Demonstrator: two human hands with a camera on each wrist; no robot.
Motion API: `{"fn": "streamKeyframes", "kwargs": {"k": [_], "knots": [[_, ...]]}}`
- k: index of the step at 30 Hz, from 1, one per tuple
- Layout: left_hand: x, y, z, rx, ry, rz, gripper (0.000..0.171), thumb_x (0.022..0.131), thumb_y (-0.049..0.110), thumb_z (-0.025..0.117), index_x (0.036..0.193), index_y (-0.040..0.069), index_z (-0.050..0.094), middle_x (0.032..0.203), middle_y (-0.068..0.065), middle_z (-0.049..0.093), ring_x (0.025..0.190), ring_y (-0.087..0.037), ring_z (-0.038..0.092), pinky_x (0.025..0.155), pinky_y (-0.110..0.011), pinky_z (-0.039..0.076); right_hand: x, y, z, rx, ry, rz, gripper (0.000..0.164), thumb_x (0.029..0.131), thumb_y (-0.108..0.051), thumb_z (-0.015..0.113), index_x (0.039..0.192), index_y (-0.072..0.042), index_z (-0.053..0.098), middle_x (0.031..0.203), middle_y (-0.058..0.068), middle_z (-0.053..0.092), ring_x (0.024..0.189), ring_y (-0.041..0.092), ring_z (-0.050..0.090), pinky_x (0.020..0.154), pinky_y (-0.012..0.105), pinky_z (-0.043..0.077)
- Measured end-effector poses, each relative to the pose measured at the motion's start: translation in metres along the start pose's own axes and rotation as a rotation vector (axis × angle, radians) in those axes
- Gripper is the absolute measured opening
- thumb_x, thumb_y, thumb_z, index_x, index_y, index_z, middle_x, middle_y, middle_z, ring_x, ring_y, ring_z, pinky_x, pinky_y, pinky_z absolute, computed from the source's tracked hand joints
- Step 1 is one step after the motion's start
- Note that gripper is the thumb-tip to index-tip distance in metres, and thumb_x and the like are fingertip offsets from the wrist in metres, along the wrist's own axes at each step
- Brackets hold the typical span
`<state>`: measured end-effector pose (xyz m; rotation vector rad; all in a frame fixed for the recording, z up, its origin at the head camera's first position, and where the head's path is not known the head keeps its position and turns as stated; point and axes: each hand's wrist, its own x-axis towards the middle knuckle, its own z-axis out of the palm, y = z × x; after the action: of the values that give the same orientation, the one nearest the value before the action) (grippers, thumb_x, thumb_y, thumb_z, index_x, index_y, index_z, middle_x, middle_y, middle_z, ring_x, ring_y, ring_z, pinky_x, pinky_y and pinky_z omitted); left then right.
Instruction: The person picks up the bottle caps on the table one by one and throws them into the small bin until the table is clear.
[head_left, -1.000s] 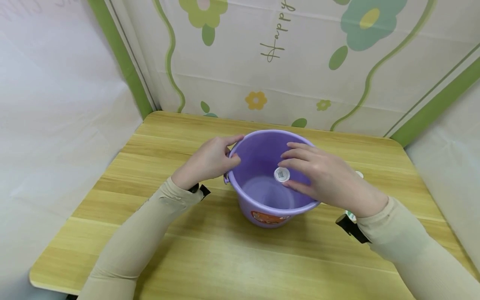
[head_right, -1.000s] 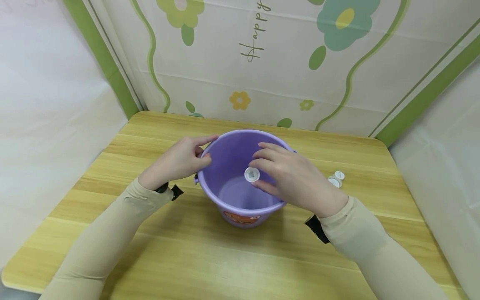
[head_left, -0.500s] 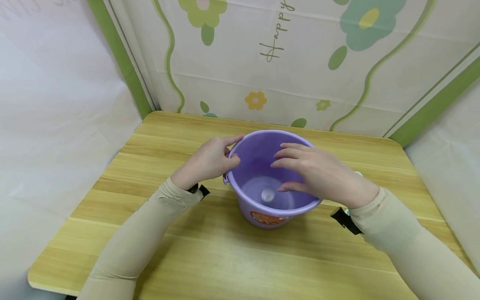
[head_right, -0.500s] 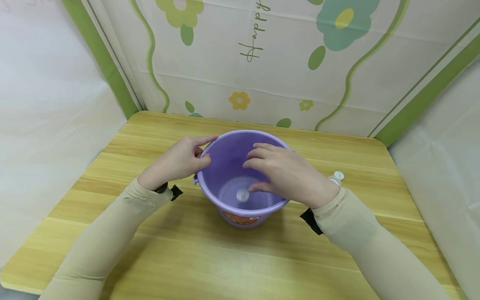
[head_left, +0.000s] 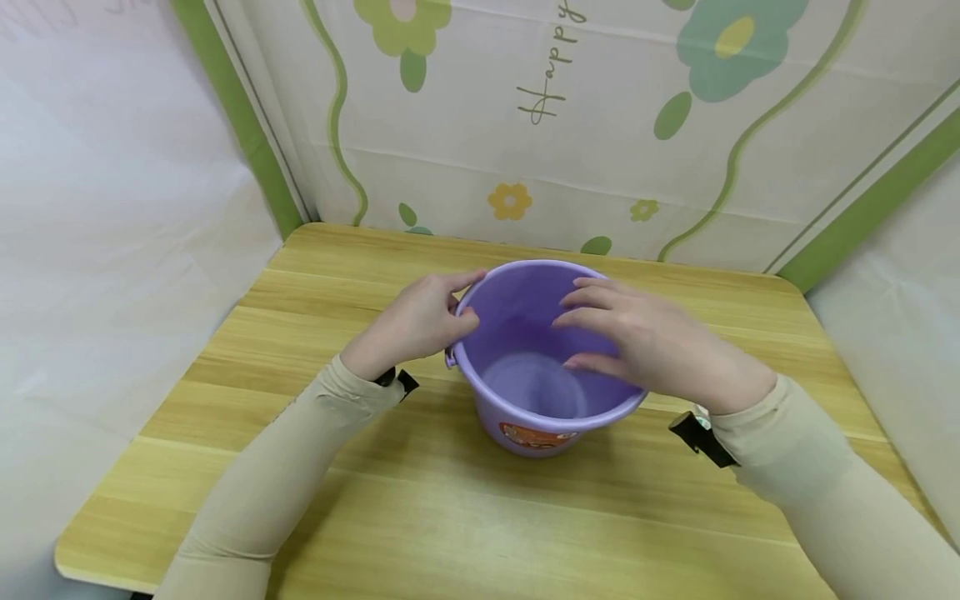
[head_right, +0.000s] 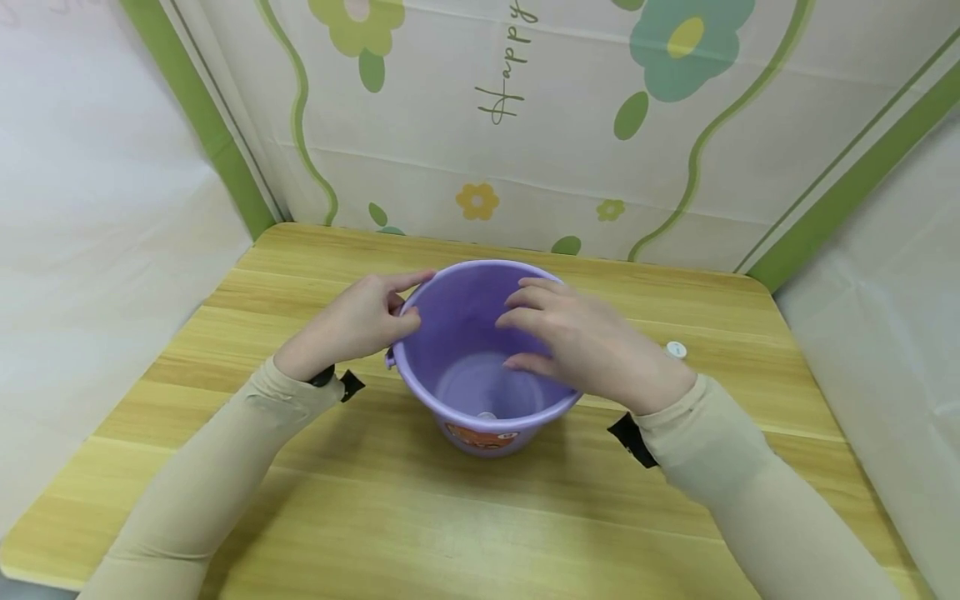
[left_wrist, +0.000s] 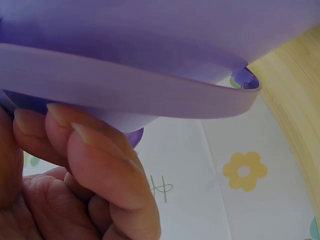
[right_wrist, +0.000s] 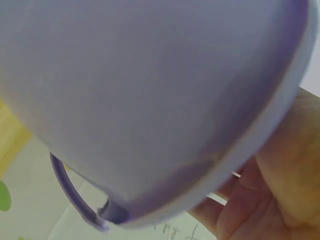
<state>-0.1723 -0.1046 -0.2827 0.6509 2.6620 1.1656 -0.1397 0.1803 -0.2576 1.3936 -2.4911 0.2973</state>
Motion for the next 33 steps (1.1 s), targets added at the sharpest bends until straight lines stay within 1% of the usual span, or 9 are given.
{"fn": "streamKeyframes", "kwargs": {"k": [6,10,13,17,19,22,25,28,33], "knots": [[0.001,0.0,0.0,0.001,0.004,0.002,0.064,0.087,0.011,0.054,0.15,0.008,0.044,0.053,-0.003,0.051,0.042,-0.016,0.053,0.041,-0.028,0.044,-0.004,0.005,-0.013,0.011,0.082,0.002,0.039,0.076,-0.023,0.085,0.11,-0.007,0.072,0.118,0.012,0.065,0.119,0.038,0.056,0.099,0.054,0.044],[0.0,0.001,0.0,-0.006,0.003,-0.002,0.064,0.087,0.012,0.054,0.15,0.009,0.043,0.052,-0.003,0.051,0.042,-0.017,0.054,0.041,-0.028,0.044,-0.008,0.009,-0.023,-0.012,0.155,0.004,0.047,0.09,-0.05,0.068,0.109,-0.008,0.073,0.116,0.012,0.066,0.117,0.037,0.057,0.097,0.054,0.044],[0.0,0.001,0.0,-0.013,-0.001,-0.003,0.065,0.087,0.012,0.054,0.15,0.009,0.043,0.053,-0.004,0.052,0.042,-0.018,0.055,0.041,-0.029,0.044,-0.013,0.012,-0.03,-0.032,0.186,0.026,0.056,0.094,-0.058,0.054,0.11,-0.007,0.073,0.116,0.012,0.067,0.115,0.036,0.058,0.094,0.053,0.046],[0.0,0.001,0.0,-0.017,-0.007,-0.01,0.065,0.087,0.012,0.054,0.151,0.01,0.042,0.055,-0.005,0.054,0.043,-0.018,0.055,0.041,-0.03,0.045,-0.02,0.016,-0.04,-0.05,0.173,0.076,0.039,0.084,-0.035,0.078,0.113,-0.008,0.073,0.117,0.011,0.066,0.117,0.033,0.057,0.093,0.052,0.046],[0.0,0.0,0.001,-0.02,-0.009,-0.01,0.065,0.087,0.012,0.054,0.151,0.01,0.042,0.055,-0.005,0.055,0.043,-0.018,0.056,0.041,-0.03,0.046,-0.025,0.019,-0.044,-0.06,0.164,0.104,0.041,0.075,-0.02,0.084,0.113,-0.008,0.073,0.117,0.01,0.066,0.117,0.032,0.056,0.093,0.05,0.046],[0.001,0.0,0.002,-0.026,-0.014,-0.005,0.064,0.088,0.012,0.054,0.151,0.009,0.042,0.056,-0.006,0.056,0.044,-0.019,0.057,0.042,-0.031,0.047,-0.031,0.024,-0.049,-0.069,0.171,0.131,0.044,0.072,-0.016,0.085,0.113,-0.007,0.072,0.116,0.01,0.066,0.115,0.032,0.057,0.092,0.05,0.045],[0.001,0.0,0.002,-0.028,-0.016,0.004,0.064,0.088,0.012,0.054,0.151,0.008,0.042,0.057,-0.006,0.056,0.044,-0.019,0.057,0.043,-0.032,0.048,-0.039,0.032,-0.05,-0.085,0.192,0.147,0.045,0.085,-0.041,0.076,0.112,-0.006,0.072,0.114,0.01,0.067,0.113,0.033,0.058,0.091,0.05,0.045],[0.001,0.0,0.002,-0.028,-0.017,0.01,0.064,0.088,0.011,0.054,0.151,0.008,0.042,0.056,-0.006,0.056,0.044,-0.02,0.057,0.043,-0.033,0.049,-0.048,0.041,-0.049,-0.093,0.211,0.16,0.045,0.087,-0.044,0.072,0.111,-0.006,0.073,0.113,0.01,0.068,0.11,0.033,0.06,0.089,0.049,0.046],[0.001,0.0,0.002,-0.012,-0.008,0.015,0.064,0.087,0.011,0.054,0.15,0.007,0.043,0.055,-0.005,0.055,0.043,-0.02,0.057,0.042,-0.032,0.048,-0.062,0.057,-0.048,-0.109,0.216,0.211,0.043,0.069,-0.011,0.086,0.11,-0.008,0.073,0.113,0.007,0.069,0.106,0.03,0.063,0.087,0.038,0.045]]}}
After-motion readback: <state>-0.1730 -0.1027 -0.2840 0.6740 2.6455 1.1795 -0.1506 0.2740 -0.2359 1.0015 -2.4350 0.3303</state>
